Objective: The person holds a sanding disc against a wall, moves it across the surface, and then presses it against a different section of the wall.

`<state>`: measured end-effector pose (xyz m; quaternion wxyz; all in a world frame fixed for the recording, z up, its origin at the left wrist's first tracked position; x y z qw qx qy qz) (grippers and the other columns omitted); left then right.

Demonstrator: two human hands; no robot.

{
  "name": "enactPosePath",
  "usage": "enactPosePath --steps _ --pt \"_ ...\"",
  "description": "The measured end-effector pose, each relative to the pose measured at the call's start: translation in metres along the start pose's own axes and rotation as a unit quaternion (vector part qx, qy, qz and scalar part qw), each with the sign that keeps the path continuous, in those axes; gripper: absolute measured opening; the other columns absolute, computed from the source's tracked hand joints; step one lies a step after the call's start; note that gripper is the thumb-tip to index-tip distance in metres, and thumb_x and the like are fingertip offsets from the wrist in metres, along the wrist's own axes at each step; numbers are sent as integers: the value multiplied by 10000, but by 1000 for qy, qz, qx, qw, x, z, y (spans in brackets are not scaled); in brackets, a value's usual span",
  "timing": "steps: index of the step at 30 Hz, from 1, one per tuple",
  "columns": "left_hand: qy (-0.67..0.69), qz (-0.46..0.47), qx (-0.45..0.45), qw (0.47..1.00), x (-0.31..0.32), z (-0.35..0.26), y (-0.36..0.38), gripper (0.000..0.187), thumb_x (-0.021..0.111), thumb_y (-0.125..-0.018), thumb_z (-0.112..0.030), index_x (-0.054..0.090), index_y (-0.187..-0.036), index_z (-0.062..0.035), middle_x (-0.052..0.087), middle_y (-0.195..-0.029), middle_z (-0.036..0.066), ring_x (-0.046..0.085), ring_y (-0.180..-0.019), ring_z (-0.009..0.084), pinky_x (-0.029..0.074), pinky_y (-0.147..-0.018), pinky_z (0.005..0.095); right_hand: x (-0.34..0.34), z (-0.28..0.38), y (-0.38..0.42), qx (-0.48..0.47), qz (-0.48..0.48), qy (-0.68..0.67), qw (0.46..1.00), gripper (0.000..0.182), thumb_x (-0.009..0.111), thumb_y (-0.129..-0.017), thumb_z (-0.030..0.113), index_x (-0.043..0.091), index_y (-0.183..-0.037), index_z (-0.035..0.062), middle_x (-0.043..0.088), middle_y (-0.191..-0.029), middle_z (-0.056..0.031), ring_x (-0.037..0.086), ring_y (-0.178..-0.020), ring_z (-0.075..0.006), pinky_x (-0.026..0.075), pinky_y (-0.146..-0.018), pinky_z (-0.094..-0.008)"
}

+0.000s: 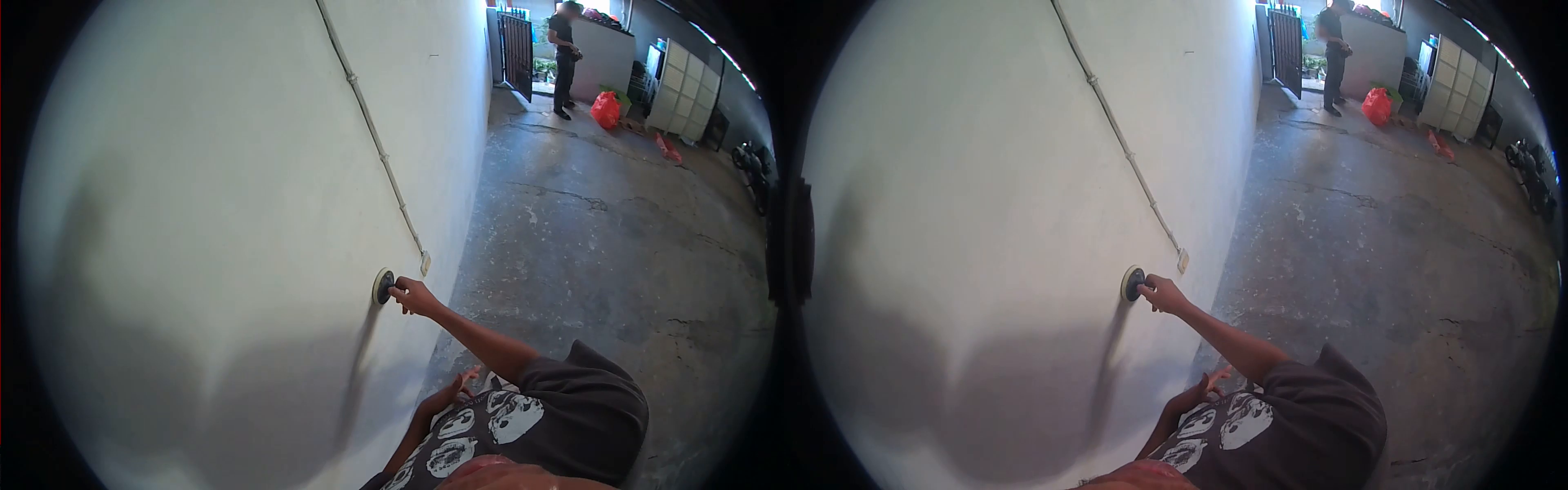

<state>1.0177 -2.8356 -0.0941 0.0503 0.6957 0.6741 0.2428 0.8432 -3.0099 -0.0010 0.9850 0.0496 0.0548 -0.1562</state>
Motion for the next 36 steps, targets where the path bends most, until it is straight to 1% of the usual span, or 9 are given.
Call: enactPosePath --steps 2,5,12,16,19,23,32,34,36 --pt "4 19 -2 1000 0 -5 -1 1100 177 -872 -936 161 -1676 -185 333 -1549 88 533 -1126 213 472 -926 369 4 10 5 -6 20 1 1000 330 631 -1011 332 624 -1016 2 669 -822 -77 691 -587 -153 522 -471 -309" --pt "-27 15 15 999 6 -8 -1 1070 179 -889 -919 161 -1676 -195 339 -1542 94 534 -1116 210 470 -934 370 15 24 17 -35 48 -8 998 305 627 -1015 317 619 -1005 13 675 -825 -82 693 -591 -158 523 -470 -309" --pt "-104 -24 59 993 6 -20 14 1000 182 -929 -880 160 -1677 -216 351 -1525 109 537 -1093 205 466 -952 375 5 -6 -5 16 -20 -13 1000 339 612 -1012 360 613 -1006 21 673 -815 -83 692 -574 -166 529 -461 -316" --pt "-143 -29 82 986 9 -25 11 961 184 -953 -858 160 -1678 -229 358 -1515 118 539 -1080 202 463 -963 377 15 11 12 -18 24 -13 999 339 613 -1022 355 613 -991 18 669 -800 -81 691 -572 -166 529 -459 -319" --pt "-43 -3 68 997 6 -26 20 1079 190 -864 -943 134 -1683 -242 305 -1538 97 511 -1113 205 483 -903 403 9 -4 2 5 -8 -22 1000 332 613 -1009 347 625 -1012 15 675 -811 -82 690 -568 -167 530 -462 -317" --pt "-73 -76 69 992 5 -41 27 1106 196 -838 -961 133 -1682 -249 326 -1506 88 512 -1063 184 487 -898 402 6 -9 -1 32 -6 -12 999 340 614 -1009 357 625 -1030 18 673 -834 -82 692 -571 -172 532 -468 -312" --pt "-102 -33 71 992 10 -9 9 1134 177 -815 -971 156 -1678 -235 345 -1506 94 526 -1067 193 494 -910 406 7 -17 -7 35 -13 -42 998 341 605 -1017 365 609 -1025 24 663 -823 -83 694 -576 -176 527 -459 -317" --pt "32 -23 58 998 4 -3 10 1157 153 -805 -972 199 -1668 -201 361 -1513 104 539 -1073 202 487 -932 406 11 -2 1 4 -15 -29 999 352 629 -1014 368 604 -1021 17 659 -825 -85 689 -570 -173 518 -446 -319" --pt "31 -76 84 993 -8 -8 12 1159 149 -810 -967 212 -1662 -185 368 -1514 109 542 -1079 206 486 -937 404 21 15 10 -23 8 -25 999 354 633 -1019 369 593 -1037 18 656 -823 -87 684 -563 -163 512 -443 -314"
Point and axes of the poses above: each hand's wrist, its own y-axis away from the middle knuckle, its own x-axis out of the palm, z = x × y, the point moved 4 cm from there along -y, towards the middle knuckle
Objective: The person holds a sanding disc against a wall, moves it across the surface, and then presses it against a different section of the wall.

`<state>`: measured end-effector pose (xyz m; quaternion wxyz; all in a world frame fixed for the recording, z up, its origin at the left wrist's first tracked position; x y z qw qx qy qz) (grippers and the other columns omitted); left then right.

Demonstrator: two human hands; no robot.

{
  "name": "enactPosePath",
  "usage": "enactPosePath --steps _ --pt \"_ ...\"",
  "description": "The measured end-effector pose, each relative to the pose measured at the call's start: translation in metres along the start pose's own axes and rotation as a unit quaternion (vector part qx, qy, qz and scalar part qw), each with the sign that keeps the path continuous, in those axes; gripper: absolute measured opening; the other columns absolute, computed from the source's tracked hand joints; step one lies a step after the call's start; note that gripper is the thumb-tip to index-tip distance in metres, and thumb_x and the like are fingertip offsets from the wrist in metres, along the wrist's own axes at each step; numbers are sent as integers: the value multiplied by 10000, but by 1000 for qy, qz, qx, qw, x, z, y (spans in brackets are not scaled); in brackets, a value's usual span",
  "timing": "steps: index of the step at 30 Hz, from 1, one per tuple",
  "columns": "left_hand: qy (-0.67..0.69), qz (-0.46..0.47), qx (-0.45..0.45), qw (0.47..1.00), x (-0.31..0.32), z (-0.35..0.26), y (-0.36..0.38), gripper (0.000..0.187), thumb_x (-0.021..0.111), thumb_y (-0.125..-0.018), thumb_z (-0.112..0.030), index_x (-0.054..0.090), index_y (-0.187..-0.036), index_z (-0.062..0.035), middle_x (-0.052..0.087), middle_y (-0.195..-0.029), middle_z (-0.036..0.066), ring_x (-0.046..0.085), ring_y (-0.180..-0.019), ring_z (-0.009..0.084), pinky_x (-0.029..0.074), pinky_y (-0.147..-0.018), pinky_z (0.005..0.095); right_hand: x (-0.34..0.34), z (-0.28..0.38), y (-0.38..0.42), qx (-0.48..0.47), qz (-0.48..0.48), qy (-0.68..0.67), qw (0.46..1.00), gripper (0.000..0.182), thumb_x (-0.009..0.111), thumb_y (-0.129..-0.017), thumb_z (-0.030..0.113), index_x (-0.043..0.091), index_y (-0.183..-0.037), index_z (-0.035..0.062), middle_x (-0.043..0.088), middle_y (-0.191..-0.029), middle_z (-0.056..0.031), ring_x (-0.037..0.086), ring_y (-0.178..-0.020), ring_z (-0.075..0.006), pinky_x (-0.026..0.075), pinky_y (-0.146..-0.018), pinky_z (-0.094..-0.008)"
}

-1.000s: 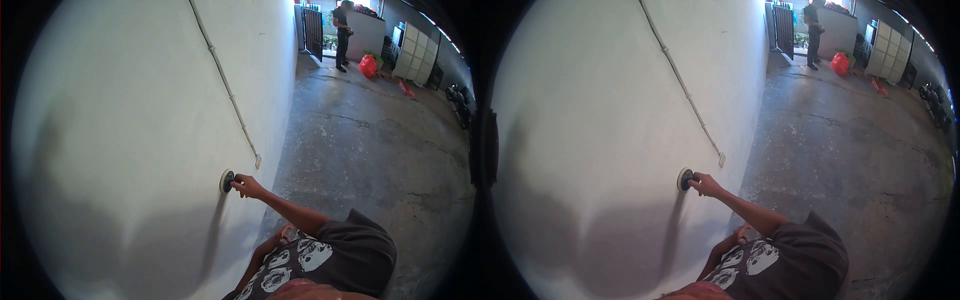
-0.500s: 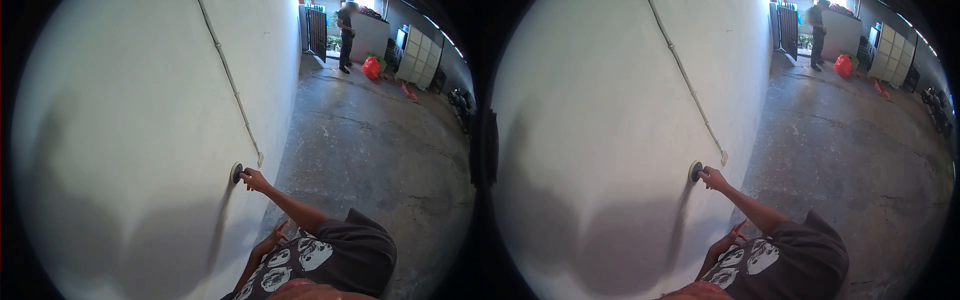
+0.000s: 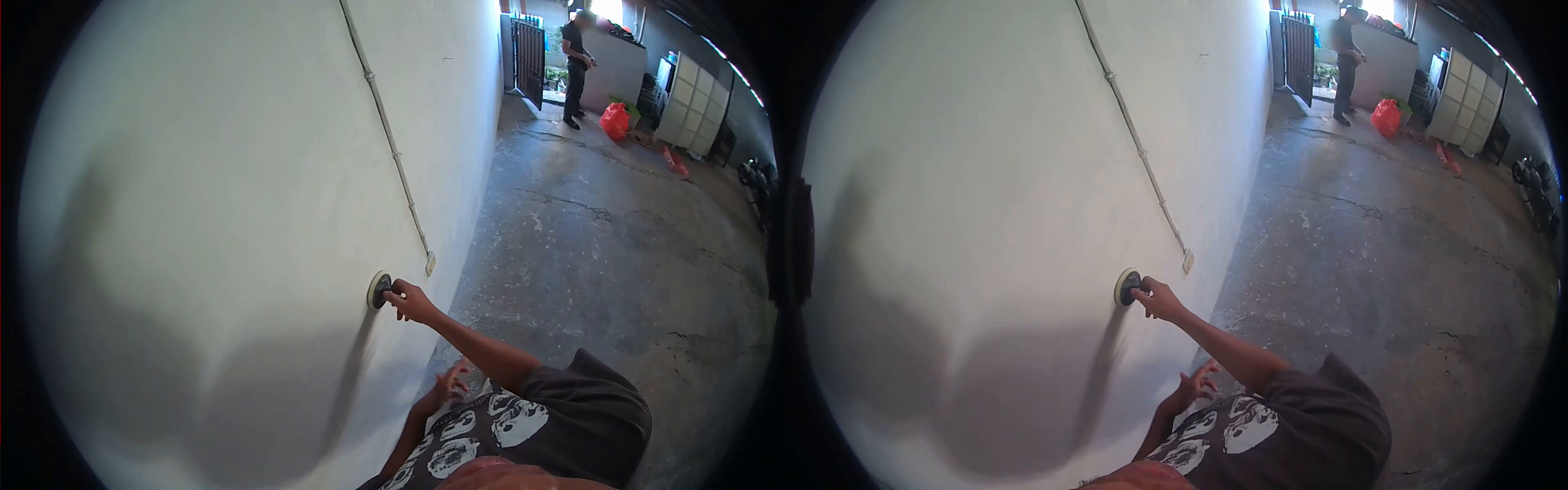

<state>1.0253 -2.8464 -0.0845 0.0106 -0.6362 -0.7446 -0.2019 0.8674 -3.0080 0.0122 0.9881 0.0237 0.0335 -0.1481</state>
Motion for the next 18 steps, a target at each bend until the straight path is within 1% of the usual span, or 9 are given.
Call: enactPosePath --steps 2,5,7,8,9,12,15,16,18 --pt "-3 -70 62 996 -18 -4 5 1132 127 -850 -939 227 -1652 -146 387 -1504 116 548 -1072 201 485 -937 396 1 -3 3 -13 -9 -3 1000 353 628 -1025 369 586 -1045 19 656 -818 -87 680 -554 -159 510 -441 -313" --pt "-179 -277 84 940 -49 -15 10 842 347 -1015 -748 409 -1569 -116 536 -1336 65 572 -897 140 503 -784 310 -12 -29 -11 29 -48 -32 998 372 623 -1030 381 597 -1063 11 657 -815 -89 668 -534 -155 499 -434 -299" --pt "-173 -338 106 919 -65 -25 26 683 459 -1054 -618 497 -1495 -98 574 -1160 16 514 -716 86 456 -608 247 -19 -36 -16 31 -37 -23 999 385 638 -1028 379 599 -1057 -3 666 -825 -98 665 -543 -157 501 -449 -295" --pt "-126 -350 117 921 -67 -28 35 543 478 -1084 -500 528 -1454 -107 541 -1057 -8 438 -637 42 379 -501 208 -18 -33 -19 26 -38 -22 999 385 638 -1028 379 599 -1057 -3 666 -825 -98 665 -543 -157 501 -449 -295" --pt "-73 -377 144 912 -70 -28 41 538 495 -1077 -526 562 -1409 -108 517 -929 -25 386 -568 42 336 -483 223 -12 -21 -14 -11 -25 -22 999 386 647 -1027 371 597 -1049 -11 668 -829 -103 662 -552 -157 504 -460 -296" --pt "3 -410 131 903 -70 -34 59 569 434 -1088 -555 547 -1412 -101 515 -1042 0 387 -552 33 252 -450 188 -3 1 -1 -66 4 -9 998 399 671 -1022 361 588 -1037 -28 669 -841 -108 655 -575 -159 511 -486 -294" --pt "27 -429 147 891 -66 -38 71 585 390 -1100 -556 540 -1415 -86 541 -1071 25 374 -531 41 249 -441 195 -10 -13 -10 -79 9 -37 996 427 681 -1013 398 590 -1040 -17 659 -852 -81 650 -562 -152 497 -479 -271" --pt "11 -422 152 894 -66 -38 76 611 350 -1103 -571 538 -1415 -81 581 -1161 58 473 -571 64 295 -457 187 -21 -13 -9 -17 27 -9 999 428 688 -1009 403 599 -1030 -14 651 -854 -68 647 -582 -139 499 -479 -266" --pt "10 -431 142 891 -61 -34 80 625 340 -1100 -582 535 -1418 -79 589 -1222 69 546 -647 90 360 -511 208 -26 -18 -14 -48 11 0 999 434 713 -993 405 601 -1024 -13 646 -847 -70 648 -626 -120 503 -489 -271"
Point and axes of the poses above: each hand's wrist, its own y-axis away from the middle knuckle, its own x-axis out of the palm, z = x × y, the point moved 4 cm from there along -y, towards the middle knuckle
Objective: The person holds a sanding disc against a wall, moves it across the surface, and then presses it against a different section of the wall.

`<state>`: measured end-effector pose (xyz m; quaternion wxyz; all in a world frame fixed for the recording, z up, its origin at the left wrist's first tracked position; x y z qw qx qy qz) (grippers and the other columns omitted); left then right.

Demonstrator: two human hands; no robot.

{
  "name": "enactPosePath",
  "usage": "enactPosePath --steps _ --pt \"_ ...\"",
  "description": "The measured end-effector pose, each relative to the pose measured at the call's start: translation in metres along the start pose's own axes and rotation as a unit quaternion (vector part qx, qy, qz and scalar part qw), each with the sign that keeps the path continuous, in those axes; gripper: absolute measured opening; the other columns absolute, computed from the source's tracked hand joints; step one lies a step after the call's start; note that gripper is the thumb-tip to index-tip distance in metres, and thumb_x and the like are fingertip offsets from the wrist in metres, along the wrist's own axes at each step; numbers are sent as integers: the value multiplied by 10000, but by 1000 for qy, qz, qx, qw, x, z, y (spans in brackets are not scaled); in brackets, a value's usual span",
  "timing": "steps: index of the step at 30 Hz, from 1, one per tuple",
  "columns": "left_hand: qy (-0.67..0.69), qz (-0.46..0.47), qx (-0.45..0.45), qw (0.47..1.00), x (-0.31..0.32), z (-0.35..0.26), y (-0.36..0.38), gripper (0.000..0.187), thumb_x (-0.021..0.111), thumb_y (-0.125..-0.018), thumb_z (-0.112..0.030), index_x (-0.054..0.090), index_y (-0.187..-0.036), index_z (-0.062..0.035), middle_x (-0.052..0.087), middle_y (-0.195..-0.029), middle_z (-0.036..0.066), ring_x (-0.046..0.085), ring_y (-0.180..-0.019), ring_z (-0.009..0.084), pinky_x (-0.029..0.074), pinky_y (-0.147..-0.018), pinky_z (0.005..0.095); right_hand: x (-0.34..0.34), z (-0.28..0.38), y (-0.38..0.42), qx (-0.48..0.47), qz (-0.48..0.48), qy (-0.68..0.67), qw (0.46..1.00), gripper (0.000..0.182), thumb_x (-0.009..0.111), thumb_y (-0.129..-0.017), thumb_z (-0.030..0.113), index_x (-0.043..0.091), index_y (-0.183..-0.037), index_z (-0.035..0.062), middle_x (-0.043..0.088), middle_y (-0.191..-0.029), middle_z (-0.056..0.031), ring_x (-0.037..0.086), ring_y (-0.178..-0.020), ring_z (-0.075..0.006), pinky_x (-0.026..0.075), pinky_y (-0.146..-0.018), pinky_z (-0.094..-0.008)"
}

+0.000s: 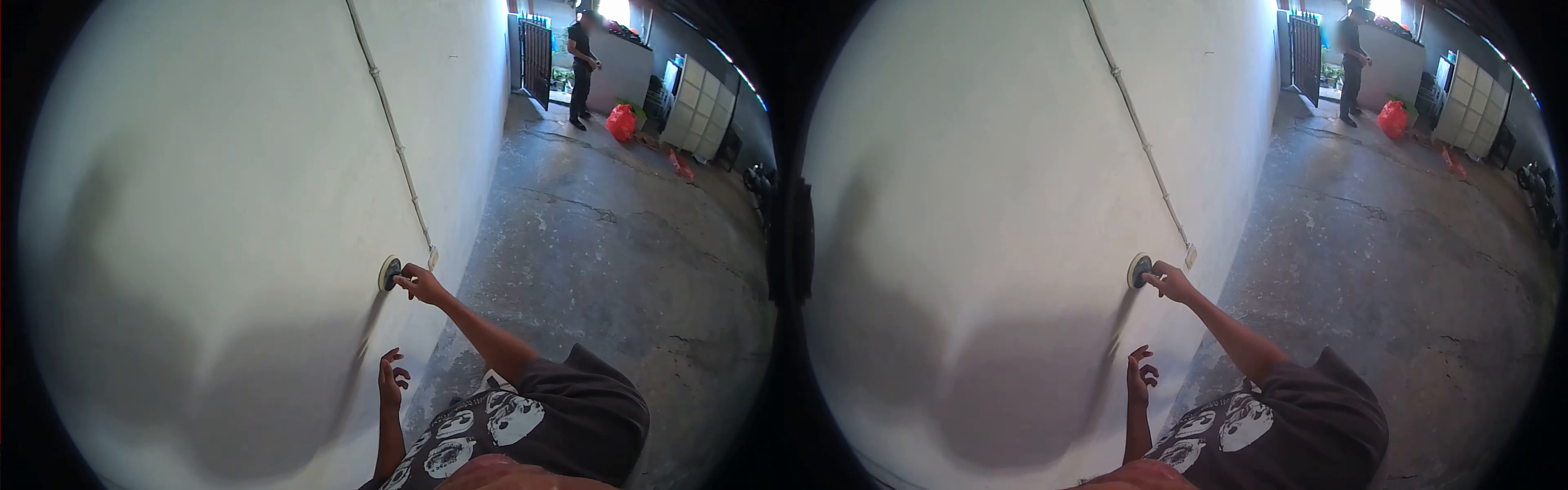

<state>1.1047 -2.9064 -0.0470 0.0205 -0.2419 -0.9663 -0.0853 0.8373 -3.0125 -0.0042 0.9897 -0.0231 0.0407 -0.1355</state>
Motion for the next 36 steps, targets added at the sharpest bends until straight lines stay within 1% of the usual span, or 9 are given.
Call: enactPosePath --steps 4,7,11,13,25,30,33,35,36 --pt "-67 22 39 997 -6 9 -1 650 316 -1094 -603 522 -1434 -88 584 -1395 88 684 -927 171 501 -737 312 13 25 4 -55 48 -11 997 446 733 -978 413 591 -1008 -9 641 -849 -70 652 -644 -117 498 -497 -278" --pt "-78 24 43 996 -4 7 1 659 328 -1088 -611 507 -1448 -89 577 -1426 85 685 -979 192 503 -832 360 14 40 11 -62 55 6 997 442 723 -985 418 584 -1003 -2 638 -843 -63 656 -648 -120 493 -488 -288" --pt "-133 20 54 989 0 -15 7 665 353 -1082 -613 496 -1453 -80 574 -1433 97 684 -999 197 508 -841 358 7 -2 1 -4 -29 -11 1000 405 686 -1010 414 576 -1051 27 660 -899 -62 656 -623 -121 478 -466 -291" --pt "-156 -15 111 981 1 -27 7 693 389 -1065 -633 488 -1454 -69 567 -1440 103 682 -1017 210 508 -850 359 15 12 8 8 -57 -9 998 433 719 -992 376 579 -1075 -25 693 -923 -142 674 -608 -165 516 -514 -326" --pt "-186 -40 125 974 -6 -37 -4 776 443 -1016 -699 485 -1454 -60 560 -1444 111 671 -1029 232 499 -885 378 44 54 30 -189 -168 110 961 402 717 -987 215 493 -1268 35 683 -1063 -201 699 -667 -238 550 -621 -352" --pt "-184 -26 121 975 3 -45 -1 774 418 -1025 -694 480 -1457 -56 567 -1431 114 673 -1025 231 496 -894 379 12 34 0 -149 -251 115 950 325 644 -1023 161 494 -1269 9 690 -1058 -223 711 -687 -244 556 -633 -369" --pt "-193 -21 121 973 0 -38 -3 760 409 -1036 -677 477 -1460 -49 570 -1422 126 675 -1018 233 496 -900 378 14 25 -2 -116 -221 98 963 348 653 -1015 151 491 -1289 10 697 -1084 -235 711 -693 -246 554 -636 -374" --pt "-195 -18 119 973 -1 -31 -6 756 408 -1040 -669 475 -1460 -44 571 -1420 134 677 -1016 236 497 -904 379 30 41 15 -82 -170 67 980 327 655 -1008 194 521 -1260 35 672 -1133 -242 681 -811 -353 530 -731 -451" --pt "-200 -15 117 973 -2 -32 -7 758 409 -1040 -670 481 -1454 -40 570 -1419 137 677 -1012 234 498 -902 378 34 46 22 -109 -179 103 972 332 655 -1008 208 522 -1260 37 680 -1110 -236 690 -821 -344 532 -745 -456"
Point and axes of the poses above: each hand's wrist, its own y-axis away from the middle knuckle, its own x-axis out of the palm, z = x × y, the point moved 4 cm from there along -y, towards the middle knuckle
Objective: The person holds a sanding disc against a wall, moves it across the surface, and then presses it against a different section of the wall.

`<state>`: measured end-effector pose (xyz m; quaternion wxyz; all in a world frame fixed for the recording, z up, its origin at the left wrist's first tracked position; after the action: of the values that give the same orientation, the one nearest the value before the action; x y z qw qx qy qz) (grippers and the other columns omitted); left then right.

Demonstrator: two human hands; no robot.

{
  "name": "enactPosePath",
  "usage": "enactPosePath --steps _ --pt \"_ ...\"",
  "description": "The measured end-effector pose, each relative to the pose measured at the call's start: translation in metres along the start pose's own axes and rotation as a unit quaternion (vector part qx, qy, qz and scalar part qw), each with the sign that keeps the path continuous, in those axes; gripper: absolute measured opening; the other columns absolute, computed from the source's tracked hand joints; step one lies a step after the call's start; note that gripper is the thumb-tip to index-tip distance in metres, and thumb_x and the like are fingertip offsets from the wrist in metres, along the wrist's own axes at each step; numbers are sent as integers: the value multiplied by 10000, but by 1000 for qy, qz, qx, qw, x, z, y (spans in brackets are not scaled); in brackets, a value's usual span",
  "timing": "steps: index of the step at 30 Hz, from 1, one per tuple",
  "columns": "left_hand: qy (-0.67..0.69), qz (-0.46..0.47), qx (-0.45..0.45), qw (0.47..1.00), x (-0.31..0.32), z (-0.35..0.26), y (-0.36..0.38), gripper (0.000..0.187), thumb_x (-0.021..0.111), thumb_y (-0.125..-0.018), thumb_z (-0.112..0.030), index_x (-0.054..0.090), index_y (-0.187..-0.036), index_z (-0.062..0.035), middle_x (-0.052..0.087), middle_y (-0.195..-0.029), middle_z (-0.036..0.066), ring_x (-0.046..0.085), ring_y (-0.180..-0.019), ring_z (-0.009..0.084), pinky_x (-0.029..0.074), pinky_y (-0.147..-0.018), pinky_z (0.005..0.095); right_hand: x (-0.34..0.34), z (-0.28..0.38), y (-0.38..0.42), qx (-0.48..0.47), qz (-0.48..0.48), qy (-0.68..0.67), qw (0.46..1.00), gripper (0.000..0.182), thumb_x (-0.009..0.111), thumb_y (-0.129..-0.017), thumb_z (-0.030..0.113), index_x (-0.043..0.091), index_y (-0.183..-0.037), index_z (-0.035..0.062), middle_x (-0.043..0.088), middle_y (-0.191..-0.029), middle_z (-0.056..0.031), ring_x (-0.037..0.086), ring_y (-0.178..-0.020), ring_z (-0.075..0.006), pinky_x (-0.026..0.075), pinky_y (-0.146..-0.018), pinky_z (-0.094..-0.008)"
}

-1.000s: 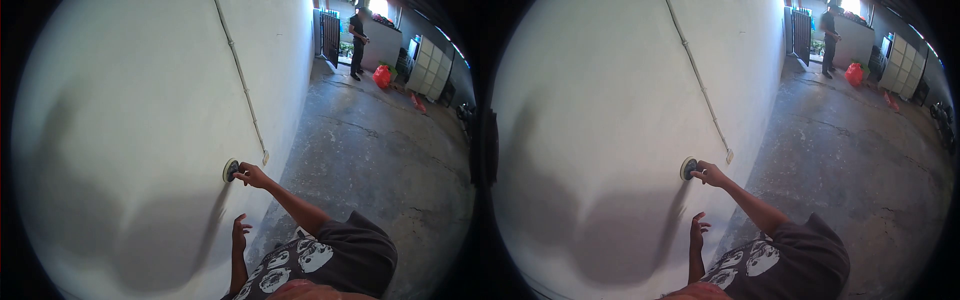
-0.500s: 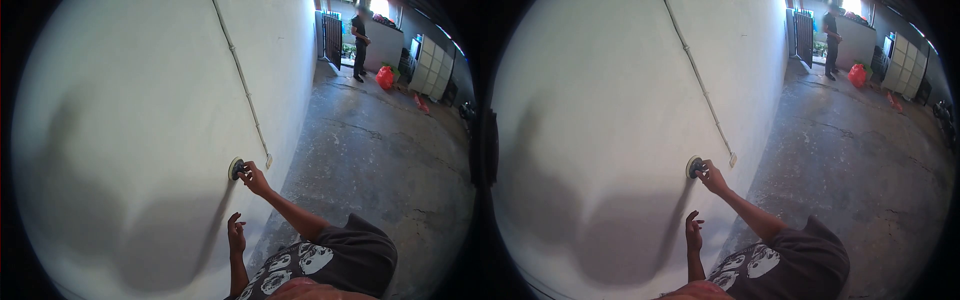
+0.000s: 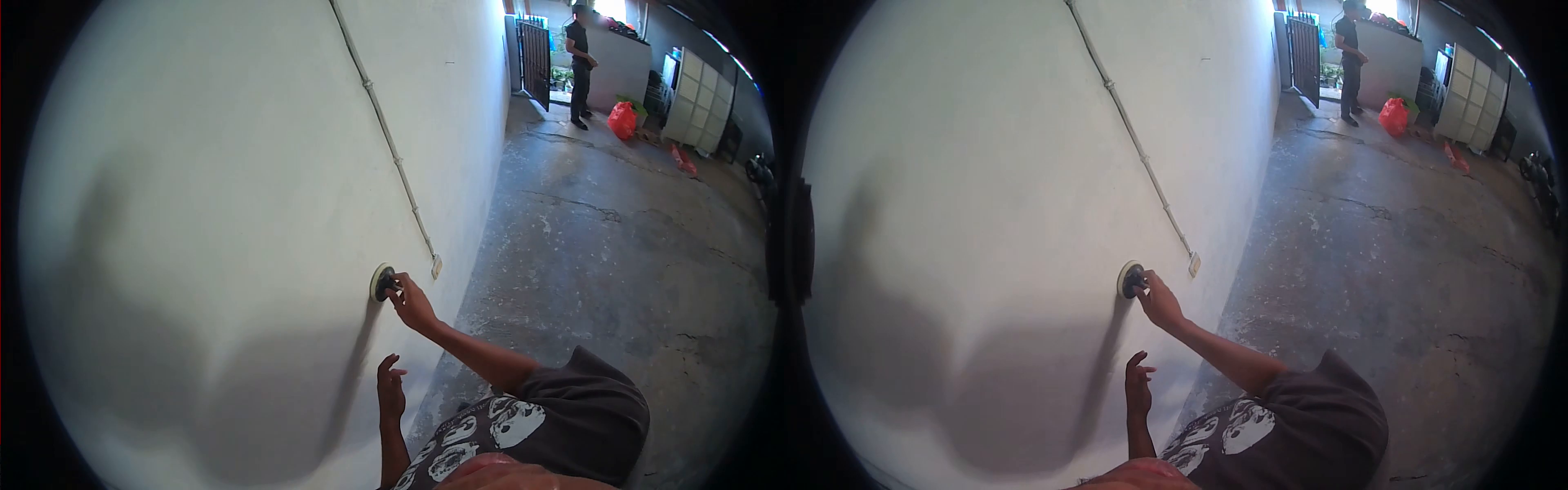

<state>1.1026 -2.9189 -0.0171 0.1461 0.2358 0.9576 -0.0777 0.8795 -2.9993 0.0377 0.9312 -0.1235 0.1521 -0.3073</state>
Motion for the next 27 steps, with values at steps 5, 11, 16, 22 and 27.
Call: enactPosePath --steps 5,11,16,22,27 --pt "12 6 0 1000 1 -15 1 753 406 -1042 -668 502 -1432 -32 572 -1416 136 679 -1002 229 502 -900 378 1 -72 -34 -2 -89 23 996 326 604 -1047 165 473 -1303 12 699 -981 -212 694 -611 -253 546 -556 -370" --pt "14 10 -6 1000 0 -1 -4 751 412 -1044 -660 507 -1425 -20 568 -1417 149 681 -999 235 506 -911 388 10 -37 -13 44 -35 -85 995 357 567 -1057 146 441 -1370 30 659 -996 -196 663 -618 -204 520 -518 -359" --pt "19 16 0 1000 0 -17 -4 761 411 -1039 -671 508 -1426 -23 571 -1413 145 682 -993 225 503 -901 383 27 -125 -45 25 -111 -34 993 348 501 -1092 194 397 -1369 11 644 -920 -149 632 -595 -180 513 -465 -326" --pt "20 14 -16 1000 -1 -8 -5 812 396 -1020 -713 505 -1425 -18 567 -1415 153 684 -995 230 504 -909 385 31 -63 -17 26 -59 -94 994 362 491 -1098 208 362 -1354 -12 623 -929 -163 590 -573 -181 495 -481 -338" --pt "16 26 -8 999 2 -14 -8 749 396 -1046 -662 506 -1427 -27 570 -1412 146 683 -995 226 503 -911 384 39 -120 -45 29 -139 -53 988 335 471 -1105 208 382 -1343 -11 619 -884 -164 593 -579 -191 505 -541 -357"
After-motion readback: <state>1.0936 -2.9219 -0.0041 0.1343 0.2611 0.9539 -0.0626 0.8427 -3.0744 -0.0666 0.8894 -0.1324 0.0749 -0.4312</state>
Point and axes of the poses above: each hand's wrist, its own y-axis away from the middle knuckle, its own x-axis out of the palm, z = x × y, the point moved 4 cm from there along -y, towards the middle knuckle
